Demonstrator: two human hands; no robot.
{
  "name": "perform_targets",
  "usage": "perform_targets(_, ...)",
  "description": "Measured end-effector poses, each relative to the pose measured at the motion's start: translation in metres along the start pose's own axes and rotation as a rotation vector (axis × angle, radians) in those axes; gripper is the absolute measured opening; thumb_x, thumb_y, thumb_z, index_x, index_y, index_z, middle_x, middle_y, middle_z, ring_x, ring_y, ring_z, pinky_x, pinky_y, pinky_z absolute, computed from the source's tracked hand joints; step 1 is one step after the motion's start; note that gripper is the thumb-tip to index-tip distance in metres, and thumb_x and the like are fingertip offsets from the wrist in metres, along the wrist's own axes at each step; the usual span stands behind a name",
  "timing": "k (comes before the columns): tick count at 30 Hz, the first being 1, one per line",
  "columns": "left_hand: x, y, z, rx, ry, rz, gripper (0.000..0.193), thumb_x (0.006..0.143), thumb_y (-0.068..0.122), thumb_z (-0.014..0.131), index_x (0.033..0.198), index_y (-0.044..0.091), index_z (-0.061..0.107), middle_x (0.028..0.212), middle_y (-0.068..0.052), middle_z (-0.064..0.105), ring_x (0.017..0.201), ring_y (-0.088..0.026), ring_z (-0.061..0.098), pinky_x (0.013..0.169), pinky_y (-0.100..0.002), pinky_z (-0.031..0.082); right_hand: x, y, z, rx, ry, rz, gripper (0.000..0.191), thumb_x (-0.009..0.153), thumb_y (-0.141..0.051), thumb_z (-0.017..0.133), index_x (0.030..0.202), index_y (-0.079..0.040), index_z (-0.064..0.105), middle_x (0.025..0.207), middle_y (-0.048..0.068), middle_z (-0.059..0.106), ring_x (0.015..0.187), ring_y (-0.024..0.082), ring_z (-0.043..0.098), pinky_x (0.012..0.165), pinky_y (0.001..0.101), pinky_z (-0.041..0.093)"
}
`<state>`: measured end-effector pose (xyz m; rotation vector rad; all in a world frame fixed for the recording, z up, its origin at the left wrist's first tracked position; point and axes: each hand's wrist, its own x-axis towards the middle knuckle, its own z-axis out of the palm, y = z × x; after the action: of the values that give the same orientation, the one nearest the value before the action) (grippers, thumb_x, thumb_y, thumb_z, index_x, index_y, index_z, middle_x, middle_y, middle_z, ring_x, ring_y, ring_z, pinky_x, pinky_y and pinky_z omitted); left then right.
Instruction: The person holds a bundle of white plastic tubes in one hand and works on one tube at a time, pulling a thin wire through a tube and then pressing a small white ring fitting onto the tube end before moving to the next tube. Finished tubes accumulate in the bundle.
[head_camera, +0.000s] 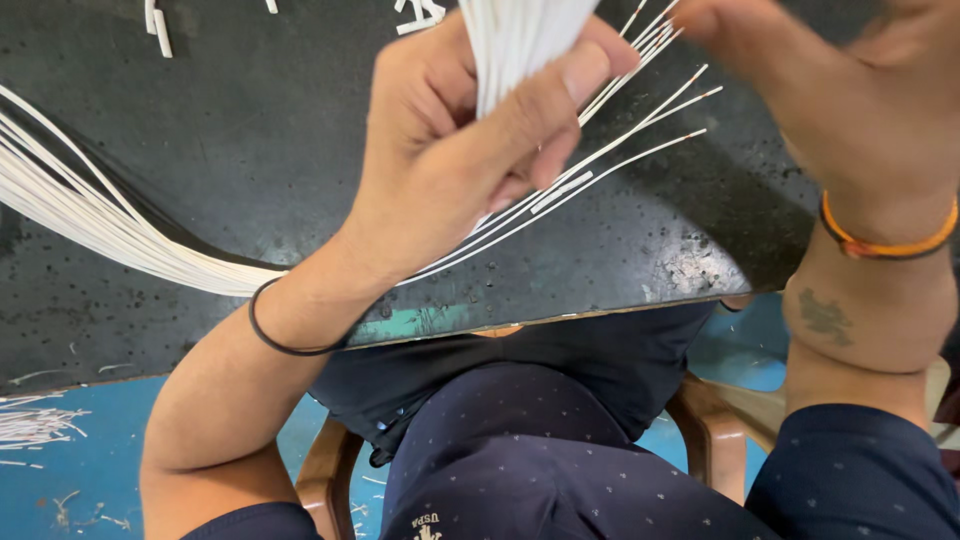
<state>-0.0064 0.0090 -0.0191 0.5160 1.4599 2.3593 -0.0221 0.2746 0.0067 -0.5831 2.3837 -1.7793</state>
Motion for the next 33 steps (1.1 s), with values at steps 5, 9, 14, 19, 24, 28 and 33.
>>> perform_targets(5,0.000,-0.004,0.003,0.123,-0.064,-0.035,0.021,0.115,0.020,0.063,0.120,0.001,0.071,0.069,0.001,0.063,0.058,-0.002,0.053,0.052,-0.021,0.036,-0.009,0.001,0.010,0.169,0.056,-0.026,0.026,0.096,-0.009,0.081,0.114,0.000,0.066,0.106,0.011,0.068,0.092,0.021,0.068,0.079,0.0291,0.055)
perform_targets(9,-0.001,-0.005,0.006,0.153,-0.089,-0.025,0.020,0.116,0.020,0.066,0.120,0.002,0.072,0.074,0.000,0.066,0.064,-0.004,0.059,0.057,-0.022,0.040,-0.010,0.005,0.013,0.207,0.078,-0.039,0.025,0.096,-0.008,0.081,0.114,0.000,0.066,0.105,0.011,0.068,0.091,0.021,0.068,0.078,0.0293,0.055)
perform_targets(14,-0.002,-0.004,0.007,0.167,-0.091,-0.029,0.024,0.116,0.023,0.066,0.121,0.001,0.072,0.077,0.000,0.067,0.066,-0.004,0.059,0.059,-0.022,0.042,-0.008,0.009,0.013,0.240,0.092,-0.047,0.024,0.096,-0.008,0.081,0.113,0.000,0.067,0.104,0.011,0.068,0.090,0.021,0.068,0.078,0.0296,0.054)
perform_targets(19,0.000,-0.003,0.011,0.133,0.000,-0.086,0.029,0.115,0.028,0.066,0.119,-0.001,0.072,0.073,0.000,0.065,0.062,-0.004,0.057,0.054,-0.022,0.040,-0.008,0.013,0.013,0.259,0.099,-0.054,0.022,0.096,-0.007,0.081,0.112,0.000,0.068,0.102,0.011,0.069,0.089,0.022,0.068,0.077,0.0299,0.054)
perform_targets(24,0.002,0.000,0.011,0.114,0.031,-0.097,0.027,0.111,0.025,0.065,0.113,-0.001,0.071,0.070,0.000,0.064,0.060,-0.004,0.055,0.053,-0.022,0.038,-0.007,0.014,0.013,0.273,0.106,-0.059,0.021,0.096,-0.007,0.080,0.111,0.000,0.068,0.101,0.011,0.069,0.089,0.022,0.068,0.076,0.0302,0.054)
perform_targets(28,0.000,0.003,0.010,0.090,0.050,-0.015,0.019,0.115,0.016,0.070,0.111,-0.003,0.071,0.075,-0.001,0.064,0.064,-0.005,0.057,0.057,-0.022,0.043,-0.009,0.014,0.015,0.266,0.113,-0.069,0.020,0.096,-0.007,0.080,0.111,0.000,0.069,0.100,0.011,0.069,0.088,0.022,0.069,0.076,0.0304,0.054)
perform_targets(33,-0.001,0.010,0.007,0.152,0.130,-0.020,0.011,0.107,0.008,0.073,0.108,-0.003,0.074,0.075,0.000,0.066,0.062,-0.002,0.055,0.054,-0.020,0.039,-0.013,0.014,0.014,0.218,0.123,-0.099,0.018,0.096,-0.006,0.080,0.110,0.000,0.069,0.099,0.011,0.069,0.087,0.022,0.069,0.075,0.0307,0.053)
